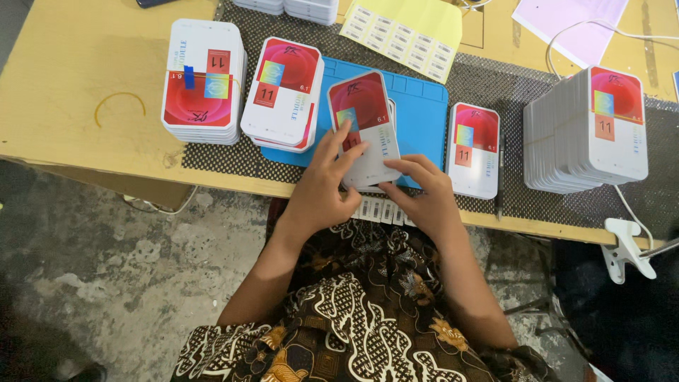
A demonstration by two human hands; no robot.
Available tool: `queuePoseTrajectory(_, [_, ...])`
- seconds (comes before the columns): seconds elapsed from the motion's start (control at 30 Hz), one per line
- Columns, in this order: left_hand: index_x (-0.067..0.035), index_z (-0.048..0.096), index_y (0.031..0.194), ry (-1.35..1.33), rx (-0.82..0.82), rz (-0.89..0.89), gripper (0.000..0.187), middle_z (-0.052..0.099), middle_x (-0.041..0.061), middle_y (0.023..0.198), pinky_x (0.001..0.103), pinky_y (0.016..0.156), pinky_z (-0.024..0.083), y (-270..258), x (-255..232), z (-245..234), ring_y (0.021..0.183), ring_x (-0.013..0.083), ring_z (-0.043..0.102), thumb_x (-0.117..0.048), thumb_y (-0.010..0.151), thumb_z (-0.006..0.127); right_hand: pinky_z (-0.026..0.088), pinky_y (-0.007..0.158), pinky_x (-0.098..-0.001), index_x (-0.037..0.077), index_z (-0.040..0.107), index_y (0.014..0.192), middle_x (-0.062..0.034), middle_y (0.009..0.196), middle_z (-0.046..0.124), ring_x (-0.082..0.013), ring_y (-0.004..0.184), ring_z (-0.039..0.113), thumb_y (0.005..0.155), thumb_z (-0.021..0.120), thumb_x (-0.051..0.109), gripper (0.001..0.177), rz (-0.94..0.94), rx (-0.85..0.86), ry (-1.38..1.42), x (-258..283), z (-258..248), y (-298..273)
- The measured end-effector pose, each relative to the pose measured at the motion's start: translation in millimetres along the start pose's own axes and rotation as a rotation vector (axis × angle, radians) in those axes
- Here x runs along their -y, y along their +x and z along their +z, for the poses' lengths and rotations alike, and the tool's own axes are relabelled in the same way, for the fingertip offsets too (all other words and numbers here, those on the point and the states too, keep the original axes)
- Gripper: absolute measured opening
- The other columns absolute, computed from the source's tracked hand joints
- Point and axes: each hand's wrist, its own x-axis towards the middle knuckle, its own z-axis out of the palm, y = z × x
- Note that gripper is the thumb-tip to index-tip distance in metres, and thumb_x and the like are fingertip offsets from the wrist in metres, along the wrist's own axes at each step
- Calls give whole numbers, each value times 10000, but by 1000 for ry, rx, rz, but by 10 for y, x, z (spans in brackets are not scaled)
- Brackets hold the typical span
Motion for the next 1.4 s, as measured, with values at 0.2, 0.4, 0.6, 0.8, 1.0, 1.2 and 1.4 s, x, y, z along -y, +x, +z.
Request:
queuePoseTrajectory(0.2, [-88, 547, 1506, 69, 10, 16, 789, 267, 283, 1679, 726, 1102, 411, 3, 24, 31, 1478, 676, 212, -76, 719, 599, 574, 836, -497, 117, 722, 1214, -88, 1040, 710, -340, 938, 710, 861, 823, 44, 375, 33, 35, 2, 62, 64, 2])
queuePoseTrajectory(0.4, [-109, 542, 1523, 120, 14, 23, 791, 285, 282, 1680, 685, 1144, 382, -8, 67, 67, 1479, 675, 214, -107, 735, 609, 542, 951, -494, 118, 754, 1185, -78, 1005, 707, -353, 1063, 694, 872, 806, 12, 334, -33, -1, 44, -57, 70, -44])
queuePoseTrajectory(0.6, [-93, 545, 1532, 193, 74, 54, 737, 309, 324, 1656, 703, 1138, 361, 35, -11, 42, 1476, 683, 204, -99, 798, 604, 517, 1015, -497, 112, 777, 1139, -63, 963, 698, -334, 1081, 674, 873, 821, 34, 280, -58, -9, -33, -101, 22, -31])
queuePoseTrajectory(0.8, [-70, 490, 1566, 373, 189, 110, 681, 272, 335, 1665, 670, 1203, 287, 48, 17, 28, 1517, 633, 146, -203, 906, 594, 571, 928, -528, 85, 785, 1117, -103, 958, 690, -416, 1101, 694, 861, 824, 22, 267, -44, 17, -20, -184, 0, -81])
queuePoseTrajectory(1.0, [-54, 509, 1553, 387, 260, 126, 667, 289, 324, 1664, 642, 1237, 230, 27, 46, 1, 1532, 605, 141, -162, 896, 556, 581, 914, -519, 72, 797, 1051, -118, 920, 679, -429, 1086, 702, 800, 865, 29, 264, -32, 38, -5, -158, 3, -127])
queuePoseTrajectory(1.2, [-58, 568, 1505, 414, 258, 103, 632, 321, 290, 1658, 642, 1214, 284, 55, 6, 12, 1529, 593, 172, -176, 885, 584, 636, 875, -410, 77, 814, 1024, -136, 1004, 618, -403, 1049, 717, 786, 871, 42, 247, 45, 80, -49, -158, -55, -125])
queuePoseTrajectory(1.4, [-87, 547, 1523, 536, 278, 129, 732, 317, 258, 1670, 696, 1218, 218, 40, 133, 123, 1535, 573, 192, -349, 848, 656, 625, 930, -464, 130, 812, 1096, -194, 1263, 628, -435, 1115, 686, 787, 837, 38, 323, 80, 147, -48, -87, -67, -114])
